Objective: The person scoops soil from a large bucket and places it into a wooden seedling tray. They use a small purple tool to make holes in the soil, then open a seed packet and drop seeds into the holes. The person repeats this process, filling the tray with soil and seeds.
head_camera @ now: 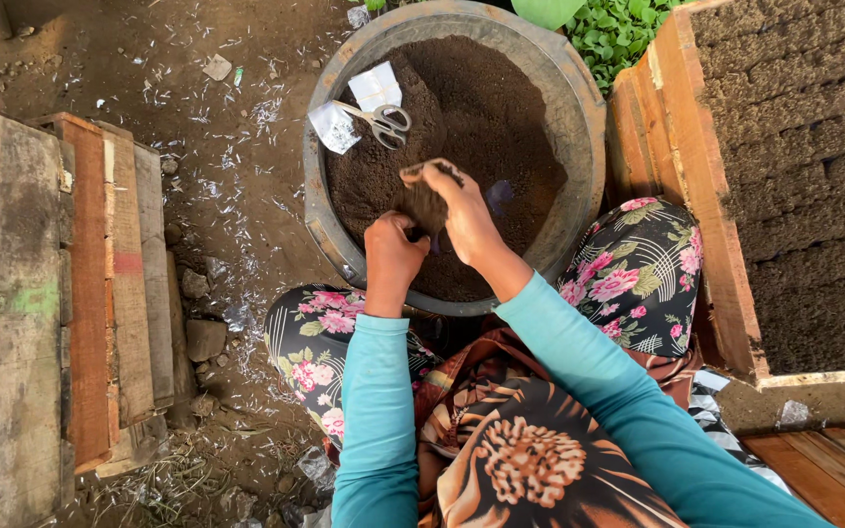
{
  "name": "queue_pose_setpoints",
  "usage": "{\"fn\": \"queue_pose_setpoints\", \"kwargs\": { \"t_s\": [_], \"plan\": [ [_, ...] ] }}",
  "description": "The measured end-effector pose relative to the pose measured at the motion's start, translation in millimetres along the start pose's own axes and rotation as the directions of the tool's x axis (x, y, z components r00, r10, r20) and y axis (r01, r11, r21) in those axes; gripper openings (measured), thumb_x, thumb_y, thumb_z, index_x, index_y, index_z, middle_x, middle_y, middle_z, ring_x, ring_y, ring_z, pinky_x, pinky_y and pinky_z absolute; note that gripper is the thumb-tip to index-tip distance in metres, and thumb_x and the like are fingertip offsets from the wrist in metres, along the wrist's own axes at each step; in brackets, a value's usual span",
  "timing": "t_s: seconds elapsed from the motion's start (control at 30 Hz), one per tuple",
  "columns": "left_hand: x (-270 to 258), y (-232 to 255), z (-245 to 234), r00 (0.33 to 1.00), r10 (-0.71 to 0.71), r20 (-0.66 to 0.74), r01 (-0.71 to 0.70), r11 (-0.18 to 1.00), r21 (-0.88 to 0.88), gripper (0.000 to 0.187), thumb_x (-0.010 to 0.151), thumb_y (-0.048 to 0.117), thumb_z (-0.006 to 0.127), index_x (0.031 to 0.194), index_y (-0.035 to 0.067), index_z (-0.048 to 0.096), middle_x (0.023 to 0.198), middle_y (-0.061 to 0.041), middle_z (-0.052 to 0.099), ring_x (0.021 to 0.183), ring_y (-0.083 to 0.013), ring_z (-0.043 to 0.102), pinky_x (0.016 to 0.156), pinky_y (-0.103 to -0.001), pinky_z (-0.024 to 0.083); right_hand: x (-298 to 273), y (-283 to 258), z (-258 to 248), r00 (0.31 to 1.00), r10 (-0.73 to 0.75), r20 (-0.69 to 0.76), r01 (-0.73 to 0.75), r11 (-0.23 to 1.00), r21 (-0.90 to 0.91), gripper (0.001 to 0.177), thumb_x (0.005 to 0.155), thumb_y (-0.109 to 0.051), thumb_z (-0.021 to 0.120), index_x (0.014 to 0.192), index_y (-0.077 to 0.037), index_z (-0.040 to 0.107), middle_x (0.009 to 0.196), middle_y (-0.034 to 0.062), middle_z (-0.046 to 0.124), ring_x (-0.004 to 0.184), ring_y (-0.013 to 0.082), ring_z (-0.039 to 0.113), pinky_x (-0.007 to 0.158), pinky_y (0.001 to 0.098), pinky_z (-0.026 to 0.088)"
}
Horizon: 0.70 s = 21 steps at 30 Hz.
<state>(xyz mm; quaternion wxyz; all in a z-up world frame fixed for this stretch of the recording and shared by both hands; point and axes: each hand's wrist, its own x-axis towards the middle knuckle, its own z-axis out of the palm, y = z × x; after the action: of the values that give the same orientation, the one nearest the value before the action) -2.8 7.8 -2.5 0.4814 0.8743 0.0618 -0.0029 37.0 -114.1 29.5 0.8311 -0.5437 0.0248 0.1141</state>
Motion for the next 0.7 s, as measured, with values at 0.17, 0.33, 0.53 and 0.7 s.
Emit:
{"fn": "queue_pose_setpoints", "kwargs": {
  "t_s": [0.17, 0.33, 0.53, 0.7],
  "plan": [
    [-0.4, 7.9, -2.8, 1.0, -0.019, 0.02, 0.019, 1.0, -0.006, 0.028, 0.082, -0.006, 0.072, 0.106, -0.018, 0.065, 0.103, -0.034, 0.063, 0.102, -0.0525, 0.064, 0.075, -0.058, 0.065, -8.0, 37.8, -45.6, 0.987, 0.086, 0.139, 0.022, 0.772, -0.635, 0.033, 0.101, -0.025, 0.054, 0.127, -0.007, 0.061, 0.133, 0.0197, 0.055, 0.136, 0.0459, 0.041, 0.11, 0.0686, 0.03],
    [7.5, -9.0, 10.5, 0.998, -0.055, 0.025, 0.055, 0.998, -0.017, 0.028, 0.083, -0.005, 0.071, 0.11, -0.014, 0.066, 0.104, -0.03, 0.065, 0.104, -0.0483, 0.065, 0.077, -0.053, 0.067, -13.0, 29.4, -49.0, 0.954, 0.247, 0.171, 0.075, 0.357, -0.931, 0.043, 0.095, -0.001, 0.057, 0.137, -0.007, 0.056, 0.131, 0.0235, 0.058, 0.132, 0.049, 0.046, 0.102, 0.0731, 0.043],
    [-5.8, 11.2, -18.7, 0.999, 0.023, 0.042, -0.023, 1.0, 0.003, 0.041, 0.079, -0.004, 0.077, 0.119, -0.001, 0.066, 0.115, -0.021, 0.061, 0.104, -0.0419, 0.066, 0.083, -0.055, 0.063, -1.3, 13.8, -73.8, 0.931, 0.026, 0.364, 0.274, 0.611, -0.743, 0.02, 0.088, 0.005, 0.064, 0.102, -0.007, 0.07, 0.099, 0.0176, 0.075, 0.102, 0.0364, 0.071, 0.088, 0.0546, 0.054],
    [-12.1, 31.8, -20.1, 0.963, 0.057, 0.264, 0.002, 0.975, -0.221, 0.042, 0.078, 0.001, 0.083, 0.117, -0.002, 0.067, 0.114, -0.025, 0.063, 0.11, -0.0496, 0.062, 0.086, -0.061, 0.06, -31.5, -70.5, -62.3, 0.894, 0.123, 0.432, 0.203, 0.747, -0.633, 0.019, 0.092, 0.006, 0.059, 0.108, -0.003, 0.062, 0.103, 0.0238, 0.072, 0.103, 0.0387, 0.069, 0.09, 0.0583, 0.054]
  ]
}}
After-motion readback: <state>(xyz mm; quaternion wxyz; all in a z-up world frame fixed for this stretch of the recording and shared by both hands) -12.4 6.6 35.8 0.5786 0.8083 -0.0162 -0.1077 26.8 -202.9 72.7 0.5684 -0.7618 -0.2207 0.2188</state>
